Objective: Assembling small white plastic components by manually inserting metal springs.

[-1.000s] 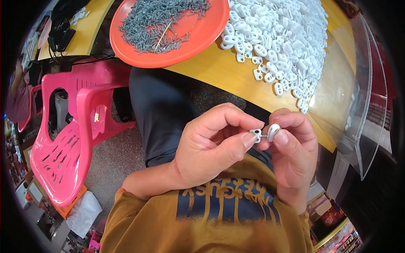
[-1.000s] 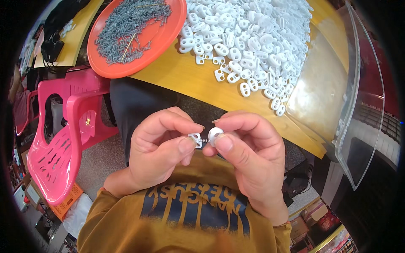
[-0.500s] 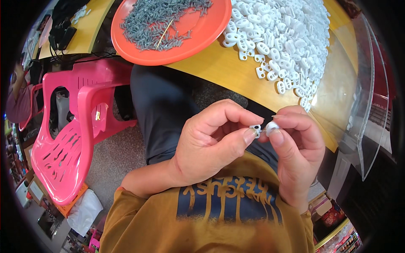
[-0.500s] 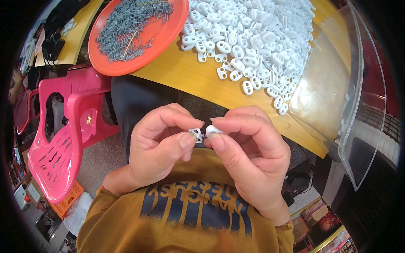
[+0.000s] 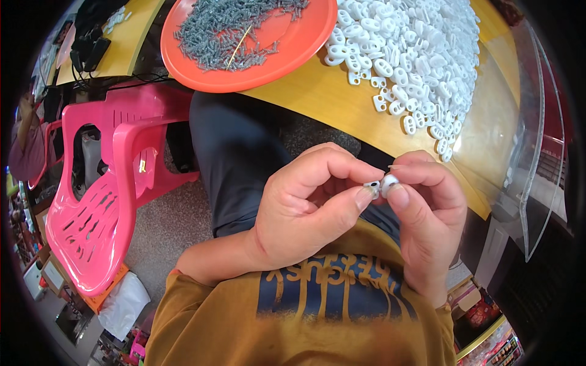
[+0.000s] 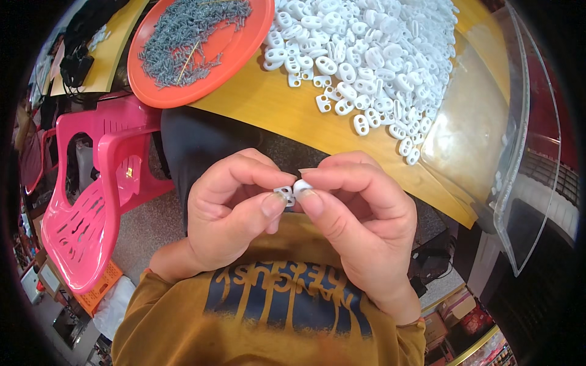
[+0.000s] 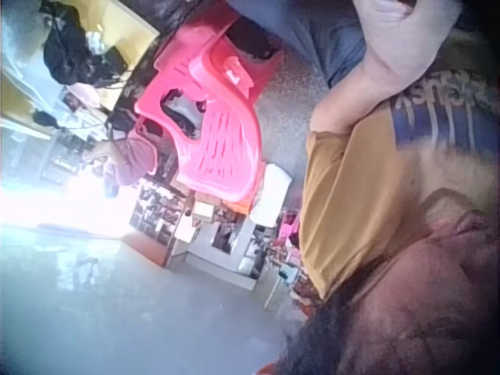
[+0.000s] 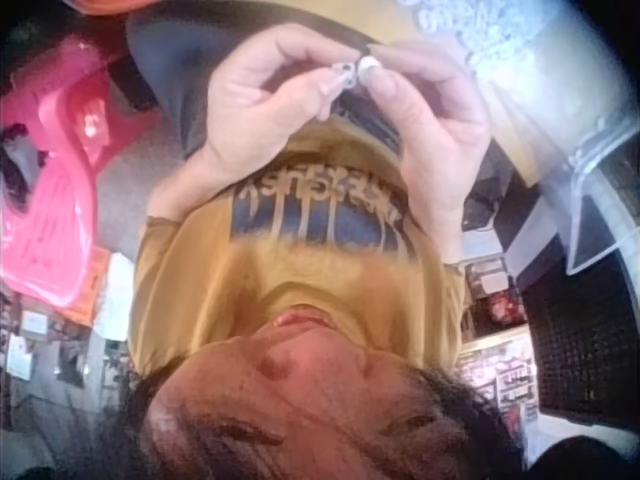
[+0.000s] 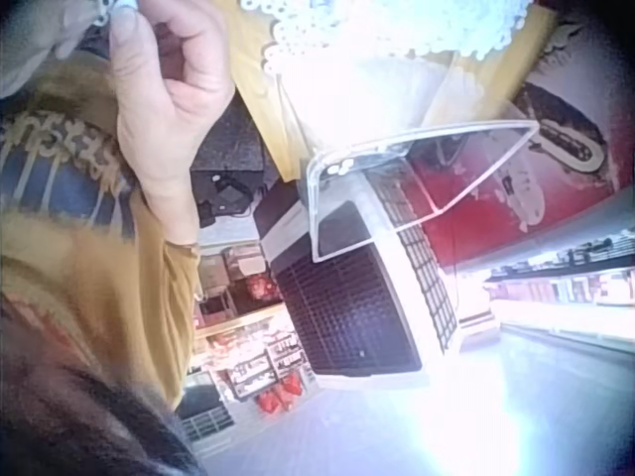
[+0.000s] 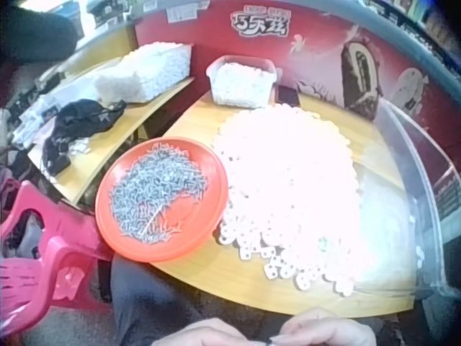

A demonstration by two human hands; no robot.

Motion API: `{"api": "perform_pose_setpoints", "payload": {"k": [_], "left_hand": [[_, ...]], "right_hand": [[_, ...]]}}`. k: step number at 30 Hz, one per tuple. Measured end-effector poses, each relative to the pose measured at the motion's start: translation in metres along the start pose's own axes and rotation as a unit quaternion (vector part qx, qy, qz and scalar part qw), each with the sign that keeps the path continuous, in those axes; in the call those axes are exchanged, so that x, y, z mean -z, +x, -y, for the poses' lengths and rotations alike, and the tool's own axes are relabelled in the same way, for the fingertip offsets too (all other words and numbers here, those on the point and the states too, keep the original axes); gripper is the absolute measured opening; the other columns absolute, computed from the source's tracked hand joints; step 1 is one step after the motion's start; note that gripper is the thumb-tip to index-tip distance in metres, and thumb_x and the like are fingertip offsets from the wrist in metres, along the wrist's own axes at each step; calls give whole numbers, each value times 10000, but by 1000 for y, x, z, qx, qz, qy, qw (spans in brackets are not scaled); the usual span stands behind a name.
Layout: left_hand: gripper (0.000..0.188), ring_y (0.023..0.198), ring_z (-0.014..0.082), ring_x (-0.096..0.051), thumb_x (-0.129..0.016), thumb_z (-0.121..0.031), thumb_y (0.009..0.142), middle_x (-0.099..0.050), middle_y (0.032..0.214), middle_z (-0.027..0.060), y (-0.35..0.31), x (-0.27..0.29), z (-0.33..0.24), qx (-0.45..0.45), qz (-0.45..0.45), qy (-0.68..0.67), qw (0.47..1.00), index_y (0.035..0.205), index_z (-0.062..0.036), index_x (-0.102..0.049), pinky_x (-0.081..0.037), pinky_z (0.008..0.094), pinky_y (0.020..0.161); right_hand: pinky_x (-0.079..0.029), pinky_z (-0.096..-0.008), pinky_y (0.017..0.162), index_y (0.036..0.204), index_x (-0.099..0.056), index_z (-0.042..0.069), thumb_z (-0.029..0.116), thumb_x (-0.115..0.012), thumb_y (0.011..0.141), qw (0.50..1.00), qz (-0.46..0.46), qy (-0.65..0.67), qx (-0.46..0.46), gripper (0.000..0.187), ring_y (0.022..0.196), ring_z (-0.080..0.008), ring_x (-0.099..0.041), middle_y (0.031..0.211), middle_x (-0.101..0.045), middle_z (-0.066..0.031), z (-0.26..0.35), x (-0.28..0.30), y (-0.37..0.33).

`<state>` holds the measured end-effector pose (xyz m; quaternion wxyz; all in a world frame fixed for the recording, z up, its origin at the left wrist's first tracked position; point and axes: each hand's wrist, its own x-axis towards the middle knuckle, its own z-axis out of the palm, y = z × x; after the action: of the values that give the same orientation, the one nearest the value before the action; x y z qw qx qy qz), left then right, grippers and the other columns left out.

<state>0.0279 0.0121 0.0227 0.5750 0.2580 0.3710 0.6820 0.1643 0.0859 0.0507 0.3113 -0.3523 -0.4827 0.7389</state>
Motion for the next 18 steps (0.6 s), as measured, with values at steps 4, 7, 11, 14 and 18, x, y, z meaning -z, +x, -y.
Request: {"api": "perform_pose_setpoints", "payload": {"k": [4, 7, 11, 14, 18], "left_hand": [[171, 791, 62, -530, -523, 39, 819, -533, 906, 41, 0, 0, 2, 4, 0, -12, 1000, 987, 24, -556, -433, 196, 683], [171, 733, 41, -518, -531, 16, 828, -553, 881, 25, -2, 0, 2, 20, -3, -21, 1000, 998, 15, -548, -427, 178, 636], [167, 675, 25, -506, -542, -6, 833, -568, 848, 14, -3, -1, 2, 35, -19, -15, 999, 999, 10, -538, -423, 161, 590], [178, 667, 30, -514, -543, -9, 833, -565, 842, 19, -3, -2, 1, 41, -37, -17, 998, 1009, 8, -525, -433, 163, 589], [219, 669, 46, -530, -543, -15, 837, -553, 841, 33, -4, -3, 4, 40, -38, -28, 998, 1048, 3, -488, -442, 167, 596]], "right_hand": [[-426, -209, 723, 945, -596, -36, -76, -575, 779, 1000, -5, -9, 15, 172, 828, -112, -528, 950, -519, -74, 0, -2, 0], [-430, -212, 726, 951, -595, -37, -71, -572, 785, 1000, -2, -9, 21, 172, 824, -110, -532, 954, -523, -77, -3, -2, 0], [-432, -213, 717, 1008, -585, -38, -53, -554, 804, 999, 17, -17, 37, 207, 825, -112, -532, 967, -526, -82, -7, -2, 0], [-431, -212, 698, 1060, -572, -33, -41, -549, 811, 995, 26, -77, 60, 250, 815, -114, -530, 963, -533, -88, -7, -1, -3], [-427, -212, 666, 1097, -563, -24, -36, -561, 800, 969, 30, -205, 134, 298, 778, -125, -533, 918, -558, -97, -8, 2, -2]]}}
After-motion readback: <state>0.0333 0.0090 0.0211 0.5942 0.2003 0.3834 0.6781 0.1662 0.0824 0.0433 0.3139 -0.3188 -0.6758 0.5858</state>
